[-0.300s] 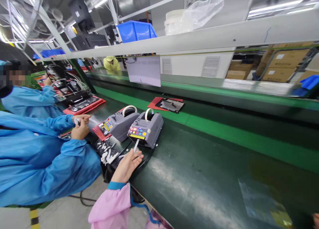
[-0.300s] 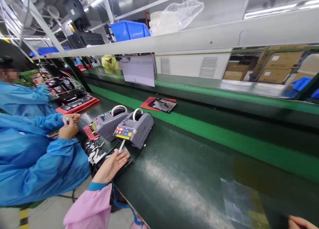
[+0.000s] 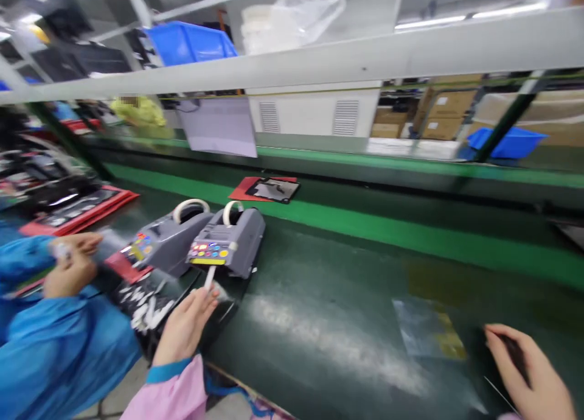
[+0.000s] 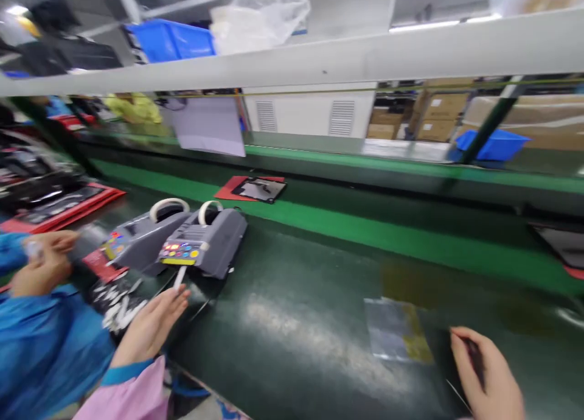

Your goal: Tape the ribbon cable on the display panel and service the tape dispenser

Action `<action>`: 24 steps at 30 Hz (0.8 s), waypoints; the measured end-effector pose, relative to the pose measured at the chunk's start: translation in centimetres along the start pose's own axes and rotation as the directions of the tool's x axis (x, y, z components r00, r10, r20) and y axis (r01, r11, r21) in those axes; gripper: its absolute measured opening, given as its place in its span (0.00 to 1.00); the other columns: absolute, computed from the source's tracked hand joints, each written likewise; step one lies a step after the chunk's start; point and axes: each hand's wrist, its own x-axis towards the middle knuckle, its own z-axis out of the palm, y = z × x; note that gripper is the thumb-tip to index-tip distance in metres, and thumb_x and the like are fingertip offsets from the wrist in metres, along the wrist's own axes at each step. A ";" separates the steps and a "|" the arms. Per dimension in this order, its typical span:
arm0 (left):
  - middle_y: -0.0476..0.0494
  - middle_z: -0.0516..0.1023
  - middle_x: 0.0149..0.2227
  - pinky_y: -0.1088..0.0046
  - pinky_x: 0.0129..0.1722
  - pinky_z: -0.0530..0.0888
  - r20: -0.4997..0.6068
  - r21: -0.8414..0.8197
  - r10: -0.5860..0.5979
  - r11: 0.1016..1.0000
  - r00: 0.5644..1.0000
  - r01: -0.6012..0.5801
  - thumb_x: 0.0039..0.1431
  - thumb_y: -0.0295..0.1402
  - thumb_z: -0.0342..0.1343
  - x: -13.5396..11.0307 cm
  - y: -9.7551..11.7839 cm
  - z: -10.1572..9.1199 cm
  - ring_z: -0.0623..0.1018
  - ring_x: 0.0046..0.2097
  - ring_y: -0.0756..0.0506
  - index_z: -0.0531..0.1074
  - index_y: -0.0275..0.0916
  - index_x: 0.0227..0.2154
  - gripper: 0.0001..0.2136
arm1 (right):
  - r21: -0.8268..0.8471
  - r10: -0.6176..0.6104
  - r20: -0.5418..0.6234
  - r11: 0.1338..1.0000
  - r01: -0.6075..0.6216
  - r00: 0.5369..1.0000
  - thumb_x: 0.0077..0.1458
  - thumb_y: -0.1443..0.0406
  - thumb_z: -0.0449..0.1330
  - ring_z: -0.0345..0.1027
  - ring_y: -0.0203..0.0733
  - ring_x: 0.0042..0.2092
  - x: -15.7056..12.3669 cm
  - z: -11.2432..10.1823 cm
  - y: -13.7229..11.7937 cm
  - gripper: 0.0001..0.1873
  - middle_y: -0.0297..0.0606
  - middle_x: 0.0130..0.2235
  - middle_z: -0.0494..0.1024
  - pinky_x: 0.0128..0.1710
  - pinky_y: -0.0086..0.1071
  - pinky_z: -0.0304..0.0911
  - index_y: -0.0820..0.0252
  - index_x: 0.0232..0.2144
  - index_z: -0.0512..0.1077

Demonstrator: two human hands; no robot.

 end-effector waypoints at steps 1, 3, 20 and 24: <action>0.46 0.82 0.35 0.77 0.40 0.77 -0.001 0.022 -0.001 1.000 1.000 0.001 0.59 0.24 0.56 0.1 -0.2 0.1 0.81 0.38 0.49 0.75 0.37 0.29 0.05 | -0.013 0.021 0.017 1.000 -0.021 1.000 0.55 0.46 0.58 0.76 0.52 0.37 0.2 0.0 -0.5 0.19 0.44 0.38 0.81 0.37 0.41 0.70 0.52 0.39 0.75; 0.46 0.82 0.37 0.75 0.42 0.78 0.019 0.070 0.026 0.997 0.999 -0.027 0.54 0.31 0.61 0.1 -0.8 0.5 0.80 0.42 0.46 0.76 0.38 0.30 0.02 | 0.004 0.052 0.009 0.999 -0.052 0.999 0.56 0.46 0.56 0.76 0.50 0.38 0.6 0.1 -1.4 0.21 0.44 0.39 0.80 0.39 0.40 0.71 0.54 0.39 0.74; 0.43 0.77 0.37 0.68 0.37 0.76 0.848 0.325 -0.203 0.929 0.490 -0.176 0.59 0.52 0.63 -5.3 -11.7 15.3 0.76 0.36 0.44 0.49 0.44 0.70 0.43 | -0.473 0.140 0.173 0.880 -0.043 0.975 0.69 0.63 0.48 0.77 0.47 0.41 15.6 0.2 -0.9 0.11 0.45 0.42 0.82 0.42 0.36 0.67 0.57 0.46 0.68; 0.44 0.76 0.37 0.67 0.34 0.76 0.797 0.315 -0.223 0.947 0.562 -0.071 0.62 0.51 0.59 -5.2 -12.4 15.8 0.76 0.36 0.42 0.37 0.51 0.72 0.44 | -0.709 0.283 0.130 0.696 -0.110 0.950 0.59 0.77 0.49 0.74 0.59 0.48 24.2 -1.3 3.6 0.15 0.58 0.43 0.79 0.44 0.45 0.62 0.64 0.43 0.72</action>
